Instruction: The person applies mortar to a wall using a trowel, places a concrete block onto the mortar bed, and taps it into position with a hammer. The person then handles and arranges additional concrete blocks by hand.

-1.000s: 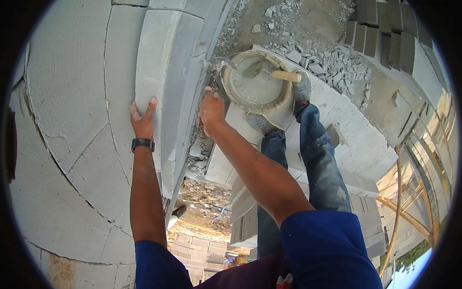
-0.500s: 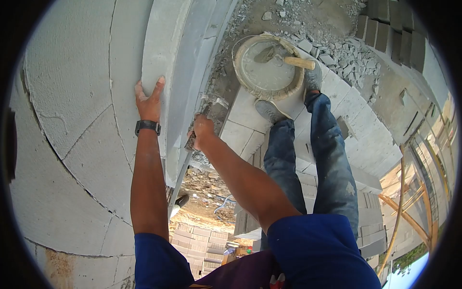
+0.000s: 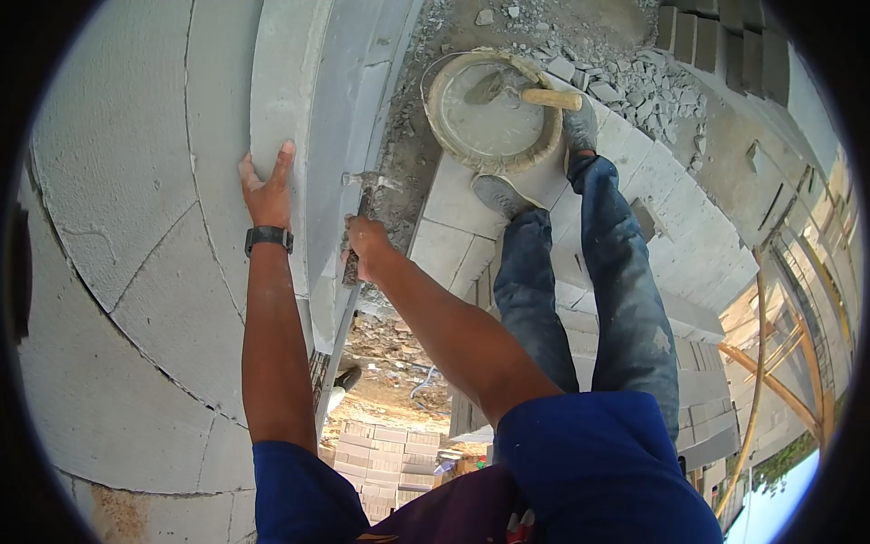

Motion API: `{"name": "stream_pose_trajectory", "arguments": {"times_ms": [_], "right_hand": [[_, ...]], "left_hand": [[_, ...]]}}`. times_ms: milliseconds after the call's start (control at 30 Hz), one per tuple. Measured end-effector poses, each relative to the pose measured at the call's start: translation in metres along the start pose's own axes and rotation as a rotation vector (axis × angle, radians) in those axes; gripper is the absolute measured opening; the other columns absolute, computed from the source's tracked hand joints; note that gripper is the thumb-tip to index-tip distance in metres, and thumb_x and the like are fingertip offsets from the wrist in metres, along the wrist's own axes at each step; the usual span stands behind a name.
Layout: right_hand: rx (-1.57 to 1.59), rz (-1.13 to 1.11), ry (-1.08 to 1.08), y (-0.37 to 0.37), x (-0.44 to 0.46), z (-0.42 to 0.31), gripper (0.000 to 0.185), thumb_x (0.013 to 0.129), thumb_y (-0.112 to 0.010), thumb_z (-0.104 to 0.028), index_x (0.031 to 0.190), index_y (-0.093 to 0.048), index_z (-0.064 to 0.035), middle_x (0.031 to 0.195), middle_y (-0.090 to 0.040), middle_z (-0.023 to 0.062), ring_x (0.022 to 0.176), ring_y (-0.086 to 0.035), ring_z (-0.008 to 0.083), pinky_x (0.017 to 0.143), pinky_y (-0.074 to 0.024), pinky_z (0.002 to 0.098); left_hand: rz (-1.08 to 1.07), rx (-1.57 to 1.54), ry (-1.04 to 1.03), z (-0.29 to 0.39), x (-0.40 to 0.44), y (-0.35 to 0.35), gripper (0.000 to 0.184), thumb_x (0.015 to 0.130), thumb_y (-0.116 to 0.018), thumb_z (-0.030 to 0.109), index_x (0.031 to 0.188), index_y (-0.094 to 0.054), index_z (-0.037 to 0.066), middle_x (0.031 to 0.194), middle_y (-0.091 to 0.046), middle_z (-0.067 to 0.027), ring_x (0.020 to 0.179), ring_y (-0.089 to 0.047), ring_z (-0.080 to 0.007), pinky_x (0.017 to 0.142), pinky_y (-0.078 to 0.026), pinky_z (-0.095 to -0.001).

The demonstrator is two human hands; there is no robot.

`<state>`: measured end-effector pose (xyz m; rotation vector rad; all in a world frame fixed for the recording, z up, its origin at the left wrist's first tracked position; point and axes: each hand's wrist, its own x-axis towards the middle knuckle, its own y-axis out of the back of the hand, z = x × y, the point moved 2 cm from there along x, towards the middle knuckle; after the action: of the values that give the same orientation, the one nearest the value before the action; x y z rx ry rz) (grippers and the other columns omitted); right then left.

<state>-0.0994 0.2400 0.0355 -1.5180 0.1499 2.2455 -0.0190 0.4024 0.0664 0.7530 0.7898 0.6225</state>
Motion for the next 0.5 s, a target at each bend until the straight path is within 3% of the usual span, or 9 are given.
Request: {"name": "stream_pose_trajectory", "arguments": {"times_ms": [133,233,367,500], "right_hand": [[0.044,0.087,0.050,-0.002,-0.004,0.011,0.017,0.099,-0.059,-0.023,0.092,-0.059,-0.0078,0.078,-0.051,0.0080,0.059,-0.048,0.0225,0.051,-0.0425,0.0401],[0.122,0.091,-0.106,-0.008,0.009,0.014,0.017,0.099,-0.060,-0.023,0.091,-0.060,-0.0078,0.075,-0.050,0.0077,0.058,-0.048,0.0226,0.052,-0.0433,0.0405],[-0.035,-0.071,-0.066,0.018,0.018,0.016,0.017,0.099,-0.061,-0.023,0.094,-0.060,-0.0069,0.079,-0.051,0.0092,0.058,-0.048,0.0231,0.053,-0.0443,0.0407],[0.007,0.082,-0.031,0.008,0.005,0.018,0.019,0.099,-0.061,-0.023,0.089,-0.061,-0.0069,0.078,-0.052,0.0083,0.057,-0.047,0.0229,0.051,-0.0432,0.0410]], "left_hand": [[0.009,-0.012,0.000,0.002,-0.001,0.000,0.110,0.069,-0.084,0.071,0.150,-0.049,0.005,0.142,-0.059,-0.0189,0.136,-0.052,-0.0379,0.118,-0.018,-0.0679],[-0.012,-0.038,0.001,0.001,-0.001,0.001,0.110,0.069,-0.083,0.071,0.150,-0.049,0.005,0.141,-0.060,-0.0193,0.135,-0.053,-0.0385,0.117,-0.017,-0.0697],[0.021,0.000,-0.017,-0.005,0.003,-0.002,0.111,0.068,-0.083,0.072,0.150,-0.049,0.005,0.139,-0.061,-0.0198,0.135,-0.053,-0.0389,0.118,-0.016,-0.0699],[-0.029,-0.038,0.032,0.003,-0.002,0.001,0.113,0.068,-0.083,0.073,0.151,-0.048,0.006,0.143,-0.058,-0.0194,0.141,-0.046,-0.0378,0.119,-0.014,-0.0682]]}}
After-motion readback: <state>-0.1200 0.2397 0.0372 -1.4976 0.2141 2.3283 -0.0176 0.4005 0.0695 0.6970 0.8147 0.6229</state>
